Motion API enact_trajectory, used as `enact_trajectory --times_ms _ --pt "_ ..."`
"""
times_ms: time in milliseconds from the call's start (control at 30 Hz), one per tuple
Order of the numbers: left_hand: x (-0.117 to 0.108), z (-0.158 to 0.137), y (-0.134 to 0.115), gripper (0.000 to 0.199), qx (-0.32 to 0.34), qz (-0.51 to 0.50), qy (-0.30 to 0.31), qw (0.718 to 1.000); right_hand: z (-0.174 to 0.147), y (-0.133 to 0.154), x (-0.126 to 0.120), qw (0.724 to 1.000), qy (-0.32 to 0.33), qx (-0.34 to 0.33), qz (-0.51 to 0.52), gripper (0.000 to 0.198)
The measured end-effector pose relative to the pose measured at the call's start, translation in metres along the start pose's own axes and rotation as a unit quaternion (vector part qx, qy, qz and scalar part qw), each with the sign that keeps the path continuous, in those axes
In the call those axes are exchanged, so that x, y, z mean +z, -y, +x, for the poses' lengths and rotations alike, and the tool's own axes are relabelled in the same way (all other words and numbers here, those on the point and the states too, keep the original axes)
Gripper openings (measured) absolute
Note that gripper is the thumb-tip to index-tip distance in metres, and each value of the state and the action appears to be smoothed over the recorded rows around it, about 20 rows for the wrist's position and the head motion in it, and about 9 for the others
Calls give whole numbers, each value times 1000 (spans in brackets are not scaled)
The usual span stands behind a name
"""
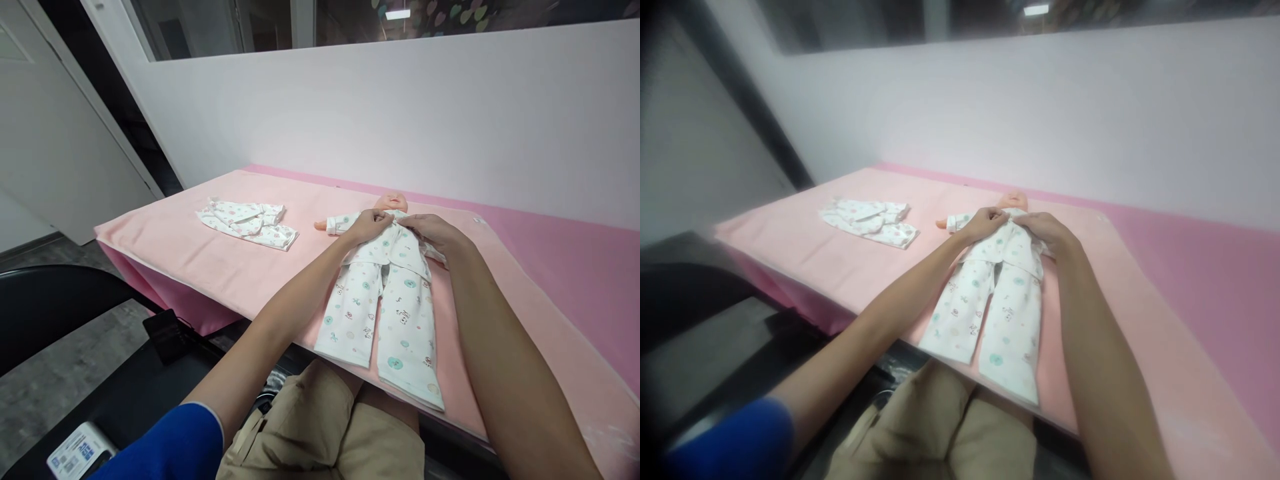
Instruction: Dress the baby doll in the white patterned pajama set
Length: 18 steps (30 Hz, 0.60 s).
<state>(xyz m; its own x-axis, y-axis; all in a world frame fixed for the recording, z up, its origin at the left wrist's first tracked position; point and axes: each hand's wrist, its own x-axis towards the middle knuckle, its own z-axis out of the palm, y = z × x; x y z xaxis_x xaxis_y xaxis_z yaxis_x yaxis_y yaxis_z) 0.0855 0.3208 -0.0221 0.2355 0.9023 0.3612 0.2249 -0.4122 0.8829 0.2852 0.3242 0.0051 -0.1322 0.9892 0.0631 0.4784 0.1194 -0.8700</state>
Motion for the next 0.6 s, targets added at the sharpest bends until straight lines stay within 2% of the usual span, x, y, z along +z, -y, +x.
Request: enact_trajectory --times_ms 100,233,600 --pt "1 1 3 28 9 12 -11 1000 1 0 1 997 31 51 51 23" --pt "2 1 3 26 1 26 -14 1000 2 1 1 995 21 72 61 24" --pt "1 2 2 26 -13 8 8 1000 -4 4 2 998 21 27 51 23"
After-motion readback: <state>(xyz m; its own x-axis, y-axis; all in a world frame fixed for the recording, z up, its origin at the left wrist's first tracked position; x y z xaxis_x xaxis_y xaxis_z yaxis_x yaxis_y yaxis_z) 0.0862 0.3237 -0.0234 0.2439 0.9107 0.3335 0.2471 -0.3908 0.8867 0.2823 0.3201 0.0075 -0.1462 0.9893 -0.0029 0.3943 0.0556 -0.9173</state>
